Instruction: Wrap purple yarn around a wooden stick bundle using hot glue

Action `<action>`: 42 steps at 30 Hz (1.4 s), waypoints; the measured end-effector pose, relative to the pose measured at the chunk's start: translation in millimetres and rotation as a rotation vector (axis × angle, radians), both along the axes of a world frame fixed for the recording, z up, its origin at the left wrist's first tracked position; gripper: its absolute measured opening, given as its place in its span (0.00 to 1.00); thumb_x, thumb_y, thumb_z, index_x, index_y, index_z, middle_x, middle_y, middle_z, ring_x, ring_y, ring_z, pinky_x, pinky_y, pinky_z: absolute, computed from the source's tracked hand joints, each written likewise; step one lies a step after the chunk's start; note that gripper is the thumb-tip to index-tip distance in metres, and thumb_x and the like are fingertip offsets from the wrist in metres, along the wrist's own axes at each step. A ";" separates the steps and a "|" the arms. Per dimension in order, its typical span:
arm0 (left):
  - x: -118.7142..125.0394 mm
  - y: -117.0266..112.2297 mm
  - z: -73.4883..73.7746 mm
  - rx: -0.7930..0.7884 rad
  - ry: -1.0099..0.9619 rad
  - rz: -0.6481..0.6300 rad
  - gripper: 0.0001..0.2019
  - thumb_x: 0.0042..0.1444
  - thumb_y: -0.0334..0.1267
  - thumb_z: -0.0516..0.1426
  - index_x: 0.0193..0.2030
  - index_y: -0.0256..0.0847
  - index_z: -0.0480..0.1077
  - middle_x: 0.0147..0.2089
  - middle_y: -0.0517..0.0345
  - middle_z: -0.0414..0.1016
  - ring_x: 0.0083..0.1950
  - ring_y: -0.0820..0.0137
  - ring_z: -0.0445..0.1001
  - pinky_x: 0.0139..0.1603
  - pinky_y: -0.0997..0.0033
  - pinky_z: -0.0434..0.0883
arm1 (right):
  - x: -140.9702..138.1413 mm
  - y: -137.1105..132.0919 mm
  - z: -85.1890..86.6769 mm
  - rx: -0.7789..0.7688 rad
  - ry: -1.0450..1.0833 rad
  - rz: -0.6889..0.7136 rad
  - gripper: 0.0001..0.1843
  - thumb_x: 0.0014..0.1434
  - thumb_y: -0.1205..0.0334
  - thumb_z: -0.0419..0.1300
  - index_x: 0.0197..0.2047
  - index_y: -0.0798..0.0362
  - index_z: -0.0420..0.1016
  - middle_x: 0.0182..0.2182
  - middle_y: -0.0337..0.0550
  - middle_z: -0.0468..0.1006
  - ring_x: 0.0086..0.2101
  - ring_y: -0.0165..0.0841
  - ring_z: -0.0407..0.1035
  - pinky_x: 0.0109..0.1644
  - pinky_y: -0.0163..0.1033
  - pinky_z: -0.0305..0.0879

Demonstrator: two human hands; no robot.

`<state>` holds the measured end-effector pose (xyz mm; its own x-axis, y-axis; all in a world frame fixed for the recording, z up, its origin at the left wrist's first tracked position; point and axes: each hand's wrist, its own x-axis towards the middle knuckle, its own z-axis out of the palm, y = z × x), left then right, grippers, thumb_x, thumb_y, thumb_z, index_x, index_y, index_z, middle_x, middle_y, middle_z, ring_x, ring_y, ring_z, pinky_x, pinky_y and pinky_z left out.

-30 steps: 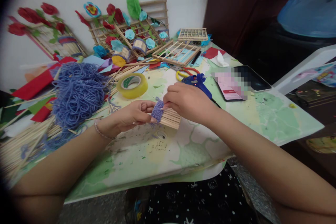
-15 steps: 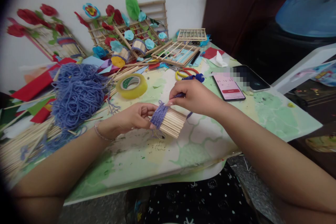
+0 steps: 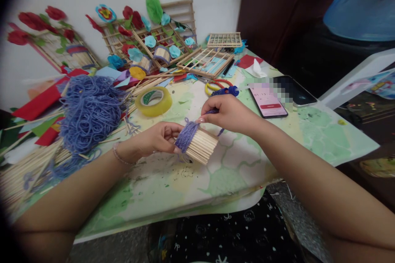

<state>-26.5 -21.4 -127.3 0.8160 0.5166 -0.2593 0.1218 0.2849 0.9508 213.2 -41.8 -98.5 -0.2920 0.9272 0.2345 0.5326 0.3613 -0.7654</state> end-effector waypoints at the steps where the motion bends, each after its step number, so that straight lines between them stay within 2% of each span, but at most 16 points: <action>1: 0.0 -0.1 -0.6 -0.006 0.003 -0.009 0.19 0.41 0.26 0.67 0.43 0.36 0.76 0.39 0.54 0.81 0.38 0.72 0.76 0.41 0.75 0.72 | 0.1 0.0 0.4 -0.005 -0.010 0.004 0.09 0.50 0.55 0.65 0.26 0.52 0.76 0.24 0.40 0.76 0.27 0.31 0.67 0.31 0.37 0.62; 7: 1.7 -0.8 -1.0 0.001 -0.035 -0.024 0.18 0.40 0.26 0.66 0.42 0.37 0.77 0.38 0.56 0.80 0.38 0.74 0.75 0.42 0.76 0.71 | -1.7 1.0 -2.2 -0.085 0.015 -0.008 0.11 0.48 0.55 0.67 0.25 0.54 0.75 0.21 0.38 0.73 0.24 0.28 0.63 0.28 0.35 0.58; 13: 4.1 -3.2 -0.4 0.024 -0.078 0.014 0.18 0.37 0.24 0.67 0.39 0.35 0.76 0.35 0.58 0.79 0.36 0.74 0.75 0.40 0.77 0.71 | -3.2 1.3 -8.0 -0.136 0.077 0.000 0.13 0.47 0.54 0.68 0.24 0.54 0.74 0.21 0.37 0.71 0.24 0.27 0.62 0.28 0.35 0.57; 19: 3.8 -3.5 -3.8 -0.033 -0.063 0.007 0.19 0.36 0.24 0.68 0.38 0.34 0.74 0.34 0.57 0.79 0.34 0.73 0.75 0.37 0.75 0.72 | -2.9 -1.8 -8.0 -0.190 0.117 -0.008 0.17 0.44 0.50 0.69 0.23 0.54 0.74 0.20 0.37 0.70 0.23 0.27 0.60 0.27 0.36 0.55; 25: 4.7 -6.0 -5.5 -0.081 -0.084 0.023 0.18 0.35 0.22 0.68 0.36 0.34 0.73 0.31 0.59 0.78 0.32 0.75 0.75 0.35 0.77 0.72 | -1.8 -3.5 -9.7 -0.254 0.201 -0.036 0.16 0.42 0.51 0.70 0.22 0.54 0.73 0.20 0.37 0.70 0.24 0.27 0.60 0.27 0.36 0.55; 35: 5.6 -9.5 -5.6 -0.113 -0.098 0.011 0.18 0.34 0.21 0.68 0.36 0.34 0.76 0.32 0.58 0.80 0.31 0.74 0.76 0.35 0.77 0.74 | 0.9 -10.3 -14.0 -0.357 0.285 -0.028 0.16 0.41 0.52 0.71 0.22 0.54 0.73 0.21 0.36 0.70 0.24 0.27 0.60 0.29 0.37 0.55; 42: 8.8 -11.9 1.1 -0.113 -0.125 -0.012 0.17 0.32 0.20 0.66 0.33 0.35 0.79 0.29 0.59 0.80 0.29 0.74 0.76 0.33 0.79 0.73 | -4.0 -15.5 -12.4 -0.415 0.385 -0.031 0.17 0.40 0.52 0.72 0.21 0.54 0.72 0.19 0.34 0.68 0.23 0.26 0.58 0.26 0.35 0.53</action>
<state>-17.8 -33.3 -126.2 0.8513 0.4801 -0.2114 0.0088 0.3898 0.9208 209.2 -57.3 -111.0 -0.2288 0.9711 -0.0673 0.1928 -0.0226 -0.9810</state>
